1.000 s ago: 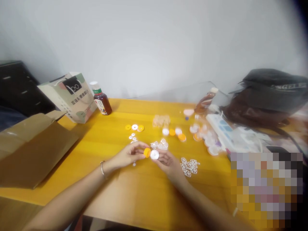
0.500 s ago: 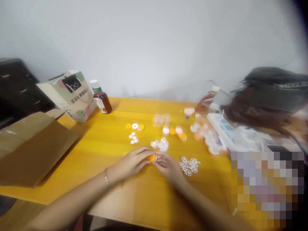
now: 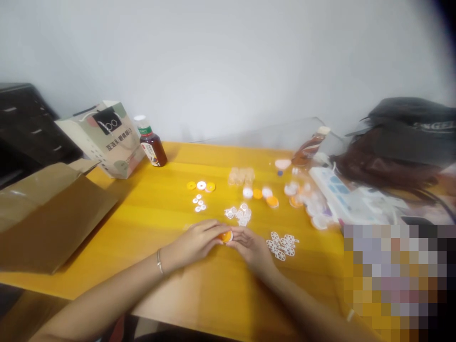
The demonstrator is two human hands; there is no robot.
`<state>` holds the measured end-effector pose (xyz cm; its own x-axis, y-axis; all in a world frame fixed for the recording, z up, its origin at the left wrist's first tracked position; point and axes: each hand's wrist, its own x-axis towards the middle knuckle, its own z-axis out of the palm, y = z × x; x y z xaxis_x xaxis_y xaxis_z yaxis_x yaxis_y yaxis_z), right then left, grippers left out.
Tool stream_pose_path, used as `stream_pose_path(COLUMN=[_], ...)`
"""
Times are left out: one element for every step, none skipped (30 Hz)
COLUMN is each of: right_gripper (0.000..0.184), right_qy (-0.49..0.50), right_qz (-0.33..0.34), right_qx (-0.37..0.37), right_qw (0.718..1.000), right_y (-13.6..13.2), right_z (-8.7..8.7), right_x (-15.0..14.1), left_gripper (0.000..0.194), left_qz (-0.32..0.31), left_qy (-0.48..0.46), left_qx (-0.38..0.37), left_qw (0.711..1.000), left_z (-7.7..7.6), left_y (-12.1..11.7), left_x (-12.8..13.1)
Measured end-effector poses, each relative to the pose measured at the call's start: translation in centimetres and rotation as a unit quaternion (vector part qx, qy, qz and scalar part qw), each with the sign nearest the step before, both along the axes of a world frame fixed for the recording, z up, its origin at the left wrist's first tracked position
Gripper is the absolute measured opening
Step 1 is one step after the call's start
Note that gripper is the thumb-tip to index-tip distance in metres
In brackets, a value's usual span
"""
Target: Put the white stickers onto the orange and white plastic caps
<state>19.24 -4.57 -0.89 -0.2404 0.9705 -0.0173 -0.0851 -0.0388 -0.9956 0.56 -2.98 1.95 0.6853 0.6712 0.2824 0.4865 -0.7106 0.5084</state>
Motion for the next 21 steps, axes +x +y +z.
stream_pose_path(right_gripper=[0.023, 0.022, 0.022, 0.022, 0.022, 0.022, 0.022, 0.022, 0.022, 0.022, 0.022, 0.022, 0.022, 0.022, 0.022, 0.022, 0.022, 0.023, 0.022, 0.022, 0.022], right_qy=[0.001, 0.001, 0.000, -0.002, -0.003, -0.003, -0.004, -0.006, -0.008, -0.010, -0.012, -0.013, -0.013, -0.013, -0.014, -0.016, -0.017, -0.017, -0.015, -0.012, -0.008], right_qz=[-0.002, -0.003, -0.003, -0.003, -0.003, -0.003, -0.001, 0.000, 0.003, 0.005, 0.007, 0.009, 0.009, 0.010, 0.010, 0.010, 0.011, 0.011, 0.011, 0.011, 0.013], right_qx=[-0.002, -0.004, -0.006, -0.008, -0.009, -0.010, -0.012, -0.015, -0.018, -0.022, -0.026, -0.030, -0.033, -0.034, -0.034, -0.034, -0.033, -0.032, -0.031, -0.031, -0.032], right_qw=[1.000, 1.000, 1.000, 1.000, 1.000, 1.000, 1.000, 1.000, 1.000, 1.000, 1.000, 0.999, 0.999, 0.999, 0.999, 0.999, 0.999, 0.999, 0.999, 0.999, 0.999], right_y=[-0.06, -0.11, -0.14, -0.15, -0.15, -0.15, -0.13, -0.12, -0.10, -0.08, -0.07, -0.05, -0.04, -0.03, -0.02, -0.01, -0.01, -0.01, 0.00, 0.01, 0.03], right_z=[0.07, 0.14, 0.20, 0.25, 0.30, 0.34, 0.39, 0.43, 0.48, 0.53, 0.58, 0.63, 0.67, 0.70, 0.72, 0.73, 0.72, 0.71, 0.67, 0.63, 0.58], right_x=[-0.07, -0.13, -0.17, -0.20, -0.21, -0.20, -0.18, -0.15, -0.12, -0.09, -0.06, -0.05, -0.04, -0.04, -0.05, -0.07, -0.08, -0.09, -0.09, -0.08, -0.06], left_gripper=[0.035, 0.035, 0.035, 0.034, 0.034, 0.034, 0.034, 0.034, 0.034, 0.034, 0.035, 0.036, 0.037, 0.038, 0.039, 0.039, 0.039, 0.040, 0.040, 0.041, 0.041], left_qz=[0.000, 0.000, -0.001, -0.003, -0.005, -0.007, -0.011, -0.016, -0.020, -0.024, -0.029, -0.033, -0.035, -0.036, -0.036, -0.037, -0.036, -0.037, -0.038, -0.039, -0.041], left_qy=[0.000, -0.001, -0.003, -0.003, -0.004, -0.004, -0.004, -0.005, -0.006, -0.007, -0.007, -0.006, -0.004, -0.002, 0.000, 0.002, 0.001, 0.000, -0.001, -0.003, -0.005], left_qx=[0.000, 0.001, 0.001, 0.001, 0.001, 0.001, 0.000, -0.001, -0.002, -0.002, -0.004, -0.005, -0.006, -0.007, -0.008, -0.008, -0.007, -0.005, -0.004, -0.003, -0.004], left_qw=[1.000, 1.000, 1.000, 1.000, 1.000, 1.000, 1.000, 1.000, 1.000, 1.000, 1.000, 0.999, 0.999, 0.999, 0.999, 0.999, 0.999, 0.999, 0.999, 0.999, 0.999], left_z=[-0.04, -0.05, -0.04, -0.01, 0.04, 0.09, 0.15, 0.21, 0.26, 0.30, 0.33, 0.35, 0.36, 0.36, 0.35, 0.33, 0.32, 0.32, 0.34, 0.38, 0.44], left_y=[-0.01, -0.02, -0.03, -0.03, -0.03, -0.03, -0.03, -0.02, -0.01, 0.00, 0.01, 0.03, 0.04, 0.05, 0.06, 0.07, 0.07, 0.07, 0.06, 0.05, 0.04], left_x=[-0.02, -0.04, -0.05, -0.06, -0.07, -0.08, -0.09, -0.11, -0.13, -0.15, -0.16, -0.18, -0.19, -0.20, -0.21, -0.22, -0.22, -0.23, -0.23, -0.23, -0.23])
